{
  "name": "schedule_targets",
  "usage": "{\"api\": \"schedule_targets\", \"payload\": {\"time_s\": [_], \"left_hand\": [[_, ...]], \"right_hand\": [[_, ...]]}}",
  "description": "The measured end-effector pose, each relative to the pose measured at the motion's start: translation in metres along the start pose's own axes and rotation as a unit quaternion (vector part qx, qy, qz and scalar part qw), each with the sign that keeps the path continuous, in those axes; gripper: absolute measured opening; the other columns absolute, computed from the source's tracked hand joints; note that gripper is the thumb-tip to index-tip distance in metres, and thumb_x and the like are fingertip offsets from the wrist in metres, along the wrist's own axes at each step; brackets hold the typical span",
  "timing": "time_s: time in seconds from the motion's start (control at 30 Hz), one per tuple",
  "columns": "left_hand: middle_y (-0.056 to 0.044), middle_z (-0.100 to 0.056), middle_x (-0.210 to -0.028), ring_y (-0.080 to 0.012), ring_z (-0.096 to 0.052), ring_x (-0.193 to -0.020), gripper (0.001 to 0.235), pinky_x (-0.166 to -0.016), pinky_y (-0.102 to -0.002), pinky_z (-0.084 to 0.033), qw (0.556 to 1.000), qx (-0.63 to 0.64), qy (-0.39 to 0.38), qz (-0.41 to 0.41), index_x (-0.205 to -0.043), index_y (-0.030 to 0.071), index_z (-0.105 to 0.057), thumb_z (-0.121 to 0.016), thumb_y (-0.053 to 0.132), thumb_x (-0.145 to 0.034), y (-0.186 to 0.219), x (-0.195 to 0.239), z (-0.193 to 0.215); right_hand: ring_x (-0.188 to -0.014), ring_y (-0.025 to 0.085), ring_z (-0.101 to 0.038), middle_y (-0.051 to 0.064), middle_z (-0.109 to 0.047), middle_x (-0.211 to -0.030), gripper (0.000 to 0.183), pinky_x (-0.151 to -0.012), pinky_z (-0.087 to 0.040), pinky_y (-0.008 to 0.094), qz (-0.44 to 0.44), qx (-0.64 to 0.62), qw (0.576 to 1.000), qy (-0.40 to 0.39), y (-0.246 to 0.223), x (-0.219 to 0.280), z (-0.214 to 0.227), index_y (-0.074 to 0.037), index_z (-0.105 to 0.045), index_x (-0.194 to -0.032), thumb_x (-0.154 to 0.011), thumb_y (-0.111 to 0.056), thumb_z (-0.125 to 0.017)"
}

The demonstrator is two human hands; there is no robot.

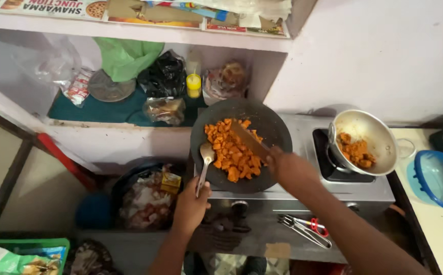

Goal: The person uses a cleaver and a spoon to repeatedly chop and mix orange-colored food on a flat griddle. The person transfers some of the chopped food into a pot on the adjacent burner.

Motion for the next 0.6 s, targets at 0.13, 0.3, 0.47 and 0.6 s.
{"api": "schedule_targets", "payload": {"time_s": [0.13, 0.3, 0.47, 0.6], "left_hand": [[-0.015, -0.074, -0.096, -0.0315, -0.073, -0.081, 0.043, -0.073, -0.041, -0.058, 0.990, -0.064, 0.076, -0.101, -0.124, 0.006, -0.064, -0.056, 0.041, -0.101, 0.011, 0.014, 0.004], [-0.020, -0.072, -0.104, -0.0435, -0.068, -0.096, 0.042, -0.081, -0.051, -0.054, 0.922, -0.239, 0.195, -0.236, -0.123, 0.006, -0.065, -0.063, 0.038, -0.096, 0.031, 0.040, 0.009], [-0.016, -0.073, -0.107, -0.0379, -0.070, -0.098, 0.040, -0.084, -0.048, -0.054, 0.941, -0.212, 0.170, -0.200, -0.124, 0.008, -0.064, -0.063, 0.037, -0.096, 0.039, 0.038, 0.006], [-0.020, -0.072, -0.108, -0.0419, -0.067, -0.103, 0.042, -0.087, -0.049, -0.053, 0.909, -0.230, 0.235, -0.256, -0.121, 0.003, -0.066, -0.069, 0.034, -0.093, 0.043, 0.038, -0.004]], "right_hand": [[-0.085, 0.046, -0.072, 0.023, -0.073, -0.086, 0.034, -0.072, -0.057, 0.058, -0.003, -0.018, 1.000, 0.005, -0.004, -0.009, -0.009, -0.011, -0.056, -0.121, -0.104, -0.038, -0.046], [-0.089, 0.046, -0.071, 0.023, -0.074, -0.091, 0.032, -0.077, -0.055, 0.059, 0.006, -0.005, 0.999, -0.035, -0.009, -0.013, -0.006, -0.011, -0.056, -0.120, -0.104, -0.036, -0.044], [-0.090, 0.046, -0.072, 0.025, -0.075, -0.093, 0.035, -0.078, -0.057, 0.058, 0.011, -0.019, 1.000, 0.019, 0.003, -0.006, 0.025, -0.010, -0.058, -0.120, -0.107, -0.039, -0.043], [-0.092, 0.045, -0.072, 0.025, -0.074, -0.098, 0.032, -0.078, -0.058, 0.057, 0.012, -0.016, 0.999, -0.036, 0.000, -0.016, -0.010, -0.011, -0.057, -0.123, -0.107, -0.033, -0.041]]}}
Point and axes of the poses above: each hand's wrist, its own x-axis away from the middle knuckle, its own z-axis out of the back of the hand, y = z × x, the point moved 4 cm from there along -x, towards the middle knuckle
